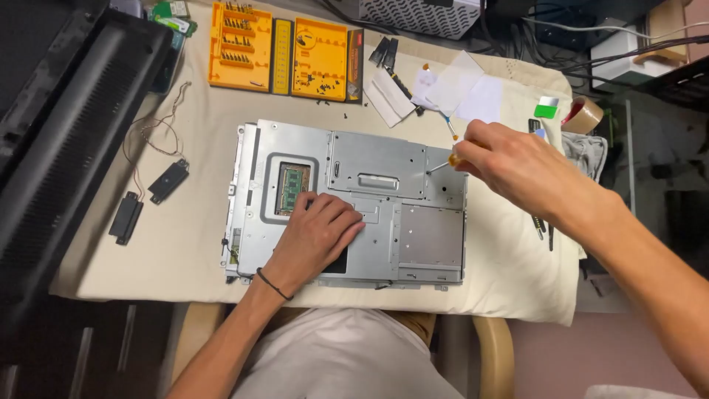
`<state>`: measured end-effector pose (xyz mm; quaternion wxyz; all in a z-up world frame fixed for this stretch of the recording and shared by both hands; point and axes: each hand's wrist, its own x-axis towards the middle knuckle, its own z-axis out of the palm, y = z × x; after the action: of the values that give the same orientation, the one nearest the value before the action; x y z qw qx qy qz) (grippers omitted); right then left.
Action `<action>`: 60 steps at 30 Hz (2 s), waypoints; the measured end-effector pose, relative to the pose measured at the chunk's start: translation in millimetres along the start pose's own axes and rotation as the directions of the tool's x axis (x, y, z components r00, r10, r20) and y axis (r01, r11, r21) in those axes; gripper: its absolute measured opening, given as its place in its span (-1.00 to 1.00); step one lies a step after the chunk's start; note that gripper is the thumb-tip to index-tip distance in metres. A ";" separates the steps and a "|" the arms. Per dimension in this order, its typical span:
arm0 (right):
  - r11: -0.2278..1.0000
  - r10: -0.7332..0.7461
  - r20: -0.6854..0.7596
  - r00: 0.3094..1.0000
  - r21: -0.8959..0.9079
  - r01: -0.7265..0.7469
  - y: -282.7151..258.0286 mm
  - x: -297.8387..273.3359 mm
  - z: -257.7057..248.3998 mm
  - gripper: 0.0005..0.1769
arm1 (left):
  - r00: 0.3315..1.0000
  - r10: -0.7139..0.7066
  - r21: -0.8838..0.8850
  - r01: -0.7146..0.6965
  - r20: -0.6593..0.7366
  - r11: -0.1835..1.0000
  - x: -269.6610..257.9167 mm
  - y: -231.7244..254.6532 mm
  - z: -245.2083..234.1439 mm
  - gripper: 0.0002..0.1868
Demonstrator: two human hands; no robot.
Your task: The person uses a yellow screwdriver to tighten screws on the back metal chassis of an electronic device. They then attach a black plastic frame to the chassis and connect a small black component with wires to the assembly.
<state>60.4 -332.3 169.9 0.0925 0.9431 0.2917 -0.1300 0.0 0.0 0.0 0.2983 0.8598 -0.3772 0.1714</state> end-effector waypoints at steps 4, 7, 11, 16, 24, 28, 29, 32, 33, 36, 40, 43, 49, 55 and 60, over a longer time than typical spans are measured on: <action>0.997 -0.034 -0.059 0.998 -0.072 0.029 8.5 -5.9 16.9 -0.71 | 1.000 -0.002 0.001 0.002 0.001 1.000 0.9 0.6 -0.5 -0.92; 0.988 -0.022 -0.142 0.990 -0.152 0.000 5.8 -3.2 31.5 -0.50 | 1.000 -0.017 -0.011 0.017 0.010 1.000 2.5 -1.1 -0.7 -0.92; 0.971 0.031 0.018 0.999 -0.239 -0.025 -5.5 -5.3 17.5 -0.62 | 1.000 -0.004 -0.016 0.004 0.014 1.000 0.1 0.8 -0.2 -0.93; 0.783 -0.325 0.245 0.913 -0.473 0.405 25.4 -10.5 19.6 -0.26 | 1.000 -0.006 0.006 0.006 -0.003 1.000 -1.0 1.8 1.4 -0.92; 0.829 -0.320 0.303 0.898 -0.370 0.420 26.9 13.6 21.7 -0.55 | 0.999 -0.024 -0.050 0.023 -0.022 0.998 0.4 -1.7 2.2 -0.93; 0.932 0.327 0.341 0.881 0.037 -0.360 -7.6 21.8 -8.4 -0.54 | 0.999 -0.028 -0.044 0.027 -0.021 0.999 -1.2 -2.0 4.2 -0.92; 0.910 0.341 0.403 0.849 0.083 -0.405 -7.2 21.6 -10.8 -0.59 | 0.999 -0.024 -0.039 0.023 -0.025 0.999 -1.2 -2.1 4.1 -0.91; 0.957 0.276 0.443 0.853 -0.040 -0.288 8.3 13.8 11.1 -0.62 | 0.999 -0.024 -0.044 0.022 -0.039 0.999 1.0 -2.7 5.5 -0.90; 0.976 0.194 0.454 0.870 -0.181 -0.123 11.7 5.4 27.2 -0.65 | 1.000 -0.024 -0.066 0.023 -0.017 0.998 -1.3 -2.0 4.4 -0.91; 0.748 -0.202 0.344 0.917 -0.550 0.371 1.1 5.6 12.2 -0.90 | 0.995 -0.078 -0.128 0.086 0.067 0.988 -3.2 -3.4 8.4 -0.83; 0.651 -0.335 0.418 0.845 -0.546 0.528 -4.7 14.3 18.5 -0.87 | 0.994 -0.088 -0.127 0.095 0.062 0.987 -4.7 -1.2 6.0 -0.84; 0.818 -0.188 0.373 0.909 -0.452 0.355 -10.3 19.3 13.1 -0.85 | 0.997 -0.065 -0.122 0.071 0.050 0.990 -0.6 -2.9 5.4 -0.83; 0.981 -0.021 0.415 0.910 -0.167 0.099 -13.3 41.1 2.5 -0.85 | 0.992 -0.077 -0.098 0.087 0.099 0.991 -3.3 -1.9 6.5 -0.83; 0.916 0.322 0.453 0.831 0.072 -0.394 -16.3 45.8 -15.2 -0.72 | 0.994 -0.071 -0.076 0.078 0.087 0.994 -3.5 -1.9 6.9 -0.85; 0.965 -0.063 0.426 0.902 -0.206 0.165 -25.5 38.4 -16.1 -0.80 | 0.996 -0.050 -0.080 0.055 0.071 0.995 -4.0 -4.1 8.5 -0.82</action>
<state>79.4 -287.4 171.2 0.2563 0.8570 0.3338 -0.2973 1.0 -1.1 -10.1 0.3247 0.8619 -0.3712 0.1182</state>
